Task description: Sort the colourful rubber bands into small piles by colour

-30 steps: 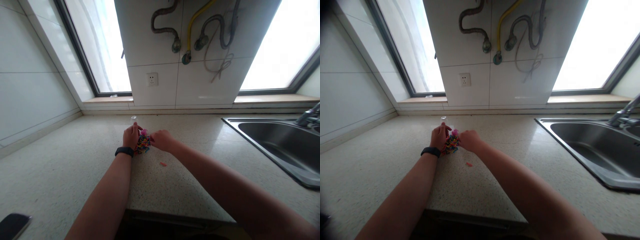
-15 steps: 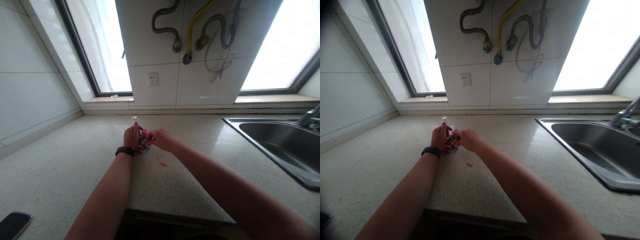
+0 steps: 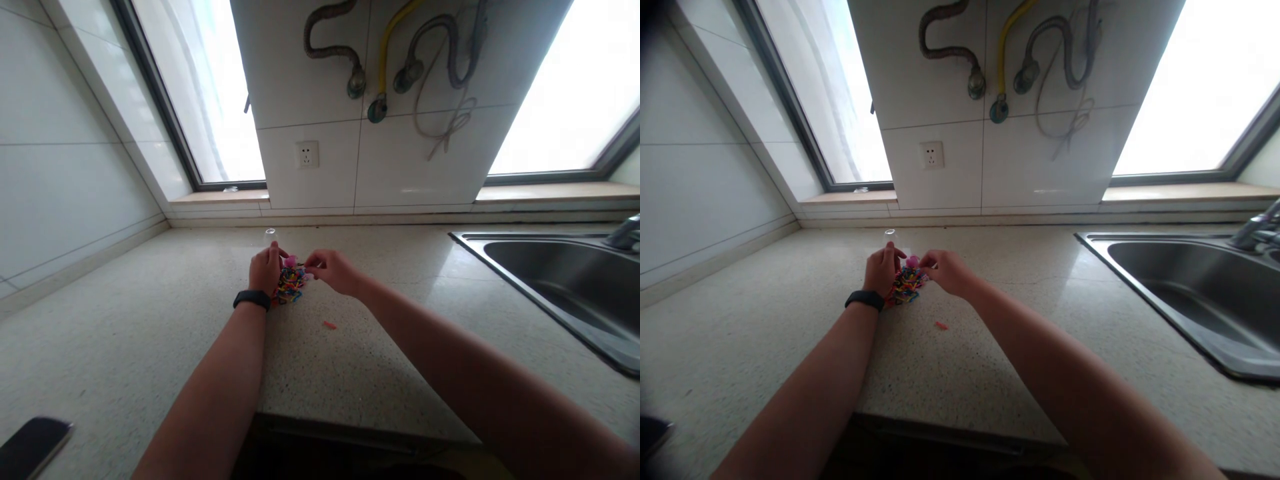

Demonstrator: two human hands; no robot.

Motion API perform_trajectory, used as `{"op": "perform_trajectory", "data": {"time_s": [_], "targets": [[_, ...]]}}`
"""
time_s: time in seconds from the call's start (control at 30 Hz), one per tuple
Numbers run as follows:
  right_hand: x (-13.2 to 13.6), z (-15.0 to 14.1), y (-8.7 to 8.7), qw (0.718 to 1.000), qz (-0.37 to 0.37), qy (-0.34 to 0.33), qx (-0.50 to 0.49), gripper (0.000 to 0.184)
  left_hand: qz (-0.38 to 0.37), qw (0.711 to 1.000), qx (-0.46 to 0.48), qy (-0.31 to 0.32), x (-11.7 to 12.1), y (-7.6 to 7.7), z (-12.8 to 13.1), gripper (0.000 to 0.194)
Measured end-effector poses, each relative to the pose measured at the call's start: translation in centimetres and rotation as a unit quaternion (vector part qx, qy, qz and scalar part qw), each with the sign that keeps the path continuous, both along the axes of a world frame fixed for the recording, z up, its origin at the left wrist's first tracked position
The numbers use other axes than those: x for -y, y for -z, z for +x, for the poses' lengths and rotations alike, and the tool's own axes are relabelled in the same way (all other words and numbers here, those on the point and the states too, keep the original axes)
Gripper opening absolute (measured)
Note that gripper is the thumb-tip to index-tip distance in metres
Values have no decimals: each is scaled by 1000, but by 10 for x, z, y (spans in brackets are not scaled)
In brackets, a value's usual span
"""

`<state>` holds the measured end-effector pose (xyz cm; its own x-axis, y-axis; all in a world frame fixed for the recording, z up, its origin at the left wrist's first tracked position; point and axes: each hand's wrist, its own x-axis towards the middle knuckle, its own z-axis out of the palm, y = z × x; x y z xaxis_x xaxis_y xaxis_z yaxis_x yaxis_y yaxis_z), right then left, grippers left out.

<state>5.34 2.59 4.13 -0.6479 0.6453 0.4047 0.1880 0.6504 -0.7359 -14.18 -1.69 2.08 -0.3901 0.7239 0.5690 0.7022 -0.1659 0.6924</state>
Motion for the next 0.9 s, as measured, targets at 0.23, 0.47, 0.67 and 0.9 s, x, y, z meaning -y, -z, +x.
{"op": "perform_trajectory", "data": {"time_s": [0.23,0.47,0.67,0.9], "targets": [[10,57,-16,993,-88,16,-76,21,-5,1000,-5,-1,0,-1,1,65],[17,120,-18,978,-93,96,-158,28,-13,1000,-19,1,2,-3,2,63],[13,140,-5,961,-109,158,-199,27,-18,999,-35,11,3,-4,5,61],[14,143,-8,961,-108,143,-212,25,-30,998,-57,9,4,-4,5,60]]}}
